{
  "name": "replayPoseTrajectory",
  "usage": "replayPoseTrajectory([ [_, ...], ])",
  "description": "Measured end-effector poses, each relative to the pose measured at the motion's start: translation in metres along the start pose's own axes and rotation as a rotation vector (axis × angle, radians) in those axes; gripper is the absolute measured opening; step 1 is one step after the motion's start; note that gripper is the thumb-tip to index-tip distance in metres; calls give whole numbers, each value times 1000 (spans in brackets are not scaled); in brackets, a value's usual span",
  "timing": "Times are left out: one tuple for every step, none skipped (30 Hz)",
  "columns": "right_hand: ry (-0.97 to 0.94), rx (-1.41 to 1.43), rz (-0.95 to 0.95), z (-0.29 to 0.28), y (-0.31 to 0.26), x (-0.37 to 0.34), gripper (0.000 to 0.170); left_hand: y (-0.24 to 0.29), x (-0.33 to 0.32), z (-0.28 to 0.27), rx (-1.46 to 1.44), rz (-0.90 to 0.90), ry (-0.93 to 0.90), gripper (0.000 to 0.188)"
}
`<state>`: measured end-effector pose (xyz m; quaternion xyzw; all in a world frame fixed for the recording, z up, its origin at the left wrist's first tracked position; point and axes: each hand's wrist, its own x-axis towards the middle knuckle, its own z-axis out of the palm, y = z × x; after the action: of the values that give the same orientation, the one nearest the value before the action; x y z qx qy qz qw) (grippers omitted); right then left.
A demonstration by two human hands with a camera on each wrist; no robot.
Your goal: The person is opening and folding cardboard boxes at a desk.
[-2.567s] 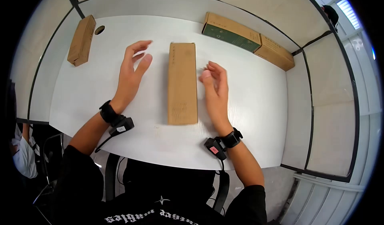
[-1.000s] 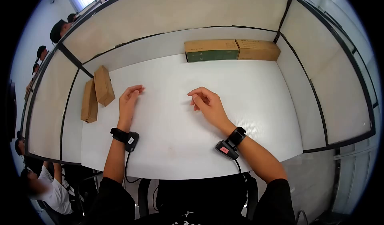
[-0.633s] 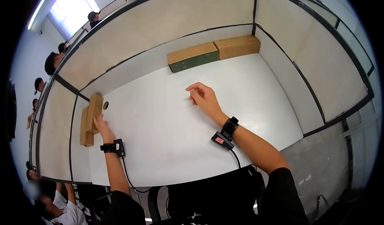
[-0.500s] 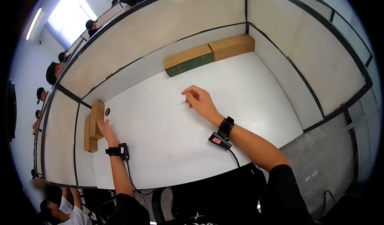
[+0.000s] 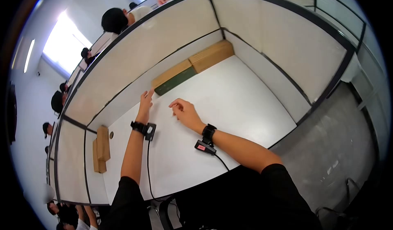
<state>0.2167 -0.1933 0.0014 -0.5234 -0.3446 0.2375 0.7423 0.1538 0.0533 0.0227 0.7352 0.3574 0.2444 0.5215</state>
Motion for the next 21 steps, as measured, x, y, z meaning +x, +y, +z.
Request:
replayPoseTrajectory([
  [14,-4,-10,-2,1,0,18,8,12,14,-22,-23,-16,119],
  [24,34,11,-3,2,2,18,13,20,27,-24,-51,27,122],
  [35,50,2,-3,6,3,18,22,24,41,-26,-80,69,124],
  [49,38,-17,-3,7,5,18,24,28,51,-45,-43,80,124],
  [59,30,-31,-3,9,6,18,21,27,56,-62,-11,96,123],
  [50,39,7,-3,4,4,17,13,27,58,-79,14,114,123],
  [52,48,4,-3,3,3,18,0,37,52,-131,32,53,122],
  [54,56,-1,-2,3,3,18,-14,52,44,-185,50,-8,121],
  [53,60,-5,-2,3,3,19,-7,42,47,-168,22,45,112],
  [59,67,14,-2,1,3,19,-3,35,50,-153,-6,97,103],
  [74,65,12,-2,-1,2,19,2,27,47,-185,11,1,96],
  [86,62,9,-3,-2,3,19,6,23,40,-218,30,-93,91],
  [97,59,7,-3,-3,2,19,9,18,36,-251,48,-186,85],
  [116,79,0,-4,-4,2,18,9,11,37,-211,56,-128,76],
  [150,87,-8,-5,-3,3,18,5,7,37,-144,80,-75,76],
  [183,94,-15,-7,-1,6,18,0,2,36,-78,102,-22,77],
  [213,99,-22,-9,0,9,18,-4,-2,33,-15,123,34,78],
  [263,90,-65,-10,8,15,18,-20,4,29,90,194,3,76],
  [289,124,-67,-14,13,18,16,-19,-8,27,52,223,-30,77],
  [303,107,-61,-18,19,22,16,-21,-22,26,14,250,-54,78],
  [307,89,-59,-21,20,25,16,-18,-38,22,-27,279,-69,80],
])
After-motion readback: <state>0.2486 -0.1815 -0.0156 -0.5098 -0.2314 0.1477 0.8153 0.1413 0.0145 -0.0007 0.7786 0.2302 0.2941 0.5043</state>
